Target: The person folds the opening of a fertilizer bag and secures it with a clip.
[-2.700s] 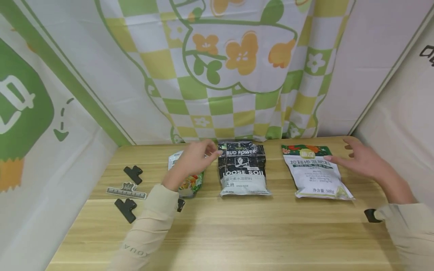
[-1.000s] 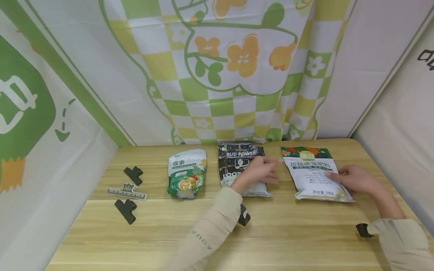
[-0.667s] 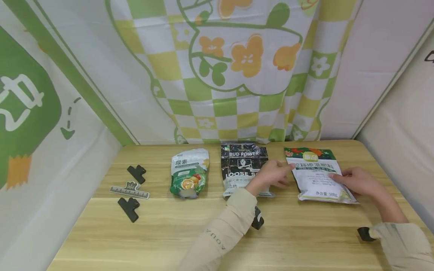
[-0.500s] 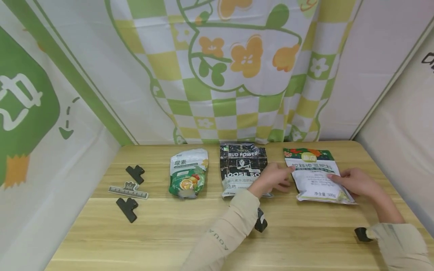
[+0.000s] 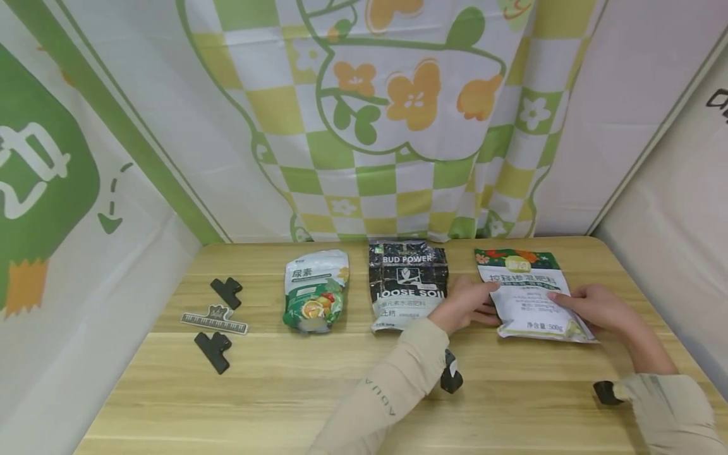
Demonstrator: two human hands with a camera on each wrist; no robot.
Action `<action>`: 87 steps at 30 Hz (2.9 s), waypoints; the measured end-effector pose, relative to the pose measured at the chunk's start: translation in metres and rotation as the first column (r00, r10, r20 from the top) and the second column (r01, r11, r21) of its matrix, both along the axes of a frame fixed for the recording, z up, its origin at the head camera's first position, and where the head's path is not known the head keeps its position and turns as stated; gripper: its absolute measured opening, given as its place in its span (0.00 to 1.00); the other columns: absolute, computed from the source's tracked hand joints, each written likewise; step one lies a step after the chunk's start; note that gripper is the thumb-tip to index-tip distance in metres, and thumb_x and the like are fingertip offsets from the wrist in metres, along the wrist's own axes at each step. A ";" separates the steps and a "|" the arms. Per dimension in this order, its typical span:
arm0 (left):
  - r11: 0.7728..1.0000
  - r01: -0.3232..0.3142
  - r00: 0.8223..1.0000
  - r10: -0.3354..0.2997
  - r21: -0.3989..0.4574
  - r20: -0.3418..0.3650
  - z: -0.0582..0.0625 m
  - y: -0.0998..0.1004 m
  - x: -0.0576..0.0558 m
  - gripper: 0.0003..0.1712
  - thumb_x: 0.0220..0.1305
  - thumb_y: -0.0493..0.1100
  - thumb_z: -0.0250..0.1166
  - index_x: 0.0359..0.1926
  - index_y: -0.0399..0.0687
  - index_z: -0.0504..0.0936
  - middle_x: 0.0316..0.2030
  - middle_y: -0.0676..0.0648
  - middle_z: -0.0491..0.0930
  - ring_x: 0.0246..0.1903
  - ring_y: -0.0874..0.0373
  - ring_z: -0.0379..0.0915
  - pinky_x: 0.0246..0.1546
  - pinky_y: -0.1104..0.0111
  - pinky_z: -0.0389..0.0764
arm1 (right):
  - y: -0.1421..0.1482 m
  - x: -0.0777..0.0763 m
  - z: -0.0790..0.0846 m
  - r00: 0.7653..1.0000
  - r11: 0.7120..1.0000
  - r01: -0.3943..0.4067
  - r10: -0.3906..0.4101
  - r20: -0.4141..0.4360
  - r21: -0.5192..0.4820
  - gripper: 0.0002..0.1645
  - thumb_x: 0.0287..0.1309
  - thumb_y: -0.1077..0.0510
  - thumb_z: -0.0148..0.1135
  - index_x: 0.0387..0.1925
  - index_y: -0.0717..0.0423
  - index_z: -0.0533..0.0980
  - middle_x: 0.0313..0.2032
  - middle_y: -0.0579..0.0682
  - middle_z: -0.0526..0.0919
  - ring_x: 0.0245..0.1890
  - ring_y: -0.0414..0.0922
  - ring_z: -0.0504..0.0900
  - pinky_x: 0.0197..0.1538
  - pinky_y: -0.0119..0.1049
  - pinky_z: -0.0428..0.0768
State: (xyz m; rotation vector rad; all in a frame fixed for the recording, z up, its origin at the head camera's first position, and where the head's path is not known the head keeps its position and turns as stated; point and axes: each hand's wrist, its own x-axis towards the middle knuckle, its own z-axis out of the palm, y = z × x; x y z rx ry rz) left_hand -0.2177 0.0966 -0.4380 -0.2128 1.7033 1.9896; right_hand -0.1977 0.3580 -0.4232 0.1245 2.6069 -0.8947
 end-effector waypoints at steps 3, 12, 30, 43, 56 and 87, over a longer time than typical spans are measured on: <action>0.999 -0.054 0.998 0.054 0.000 0.038 0.002 0.004 0.001 0.11 0.72 0.39 0.66 0.45 0.32 0.80 0.31 0.36 0.83 0.26 0.49 0.79 0.47 0.45 0.90 | -0.001 0.001 0.000 1.000 1.000 -0.001 0.001 0.005 -0.011 0.29 0.76 0.38 0.54 0.33 0.60 0.77 0.26 0.44 0.80 0.25 0.39 0.77 0.26 0.32 0.75; 0.990 -0.122 0.990 0.126 -0.068 0.063 0.011 0.016 0.009 0.12 0.67 0.37 0.69 0.47 0.36 0.78 0.33 0.37 0.81 0.30 0.50 0.79 0.50 0.44 0.89 | 0.001 -0.001 -0.003 1.000 0.999 0.013 -0.012 0.018 -0.042 0.32 0.77 0.38 0.52 0.40 0.66 0.81 0.26 0.44 0.84 0.26 0.38 0.80 0.27 0.32 0.79; 0.982 -0.162 0.982 0.170 -0.094 0.083 0.016 0.031 0.009 0.14 0.61 0.20 0.61 0.49 0.24 0.77 0.38 0.32 0.83 0.45 0.37 0.86 0.55 0.42 0.86 | -0.001 0.004 -0.001 0.998 0.998 0.055 -0.055 -0.030 0.019 0.32 0.74 0.37 0.58 0.37 0.66 0.78 0.30 0.48 0.78 0.30 0.42 0.75 0.29 0.33 0.73; 0.974 -0.162 0.986 0.167 -0.158 0.016 0.022 0.026 0.015 0.10 0.62 0.22 0.61 0.42 0.35 0.79 0.34 0.39 0.82 0.40 0.40 0.87 0.49 0.45 0.89 | -0.011 0.013 0.004 0.994 0.996 0.076 -0.079 -0.077 -0.048 0.33 0.72 0.38 0.61 0.46 0.68 0.75 0.30 0.45 0.78 0.28 0.38 0.76 0.28 0.32 0.73; 0.975 -0.170 0.985 0.168 -0.140 -0.023 0.033 0.006 0.017 0.21 0.64 0.24 0.64 0.57 0.38 0.80 0.44 0.42 0.82 0.43 0.48 0.85 0.48 0.53 0.90 | -0.027 0.024 0.027 0.985 0.996 0.047 -0.059 -0.164 -0.079 0.38 0.77 0.39 0.55 0.54 0.76 0.71 0.38 0.55 0.84 0.34 0.37 0.76 0.33 0.27 0.72; 0.994 -0.011 0.981 -0.010 -0.105 -0.192 0.059 -0.093 0.036 0.25 0.68 0.32 0.69 0.64 0.44 0.78 0.48 0.40 0.89 0.40 0.53 0.88 0.40 0.61 0.91 | -0.092 0.045 0.046 0.957 0.903 0.048 -0.164 -0.240 -0.428 0.35 0.70 0.49 0.69 0.62 0.73 0.71 0.36 0.33 0.90 0.32 0.35 0.89 0.35 0.36 0.89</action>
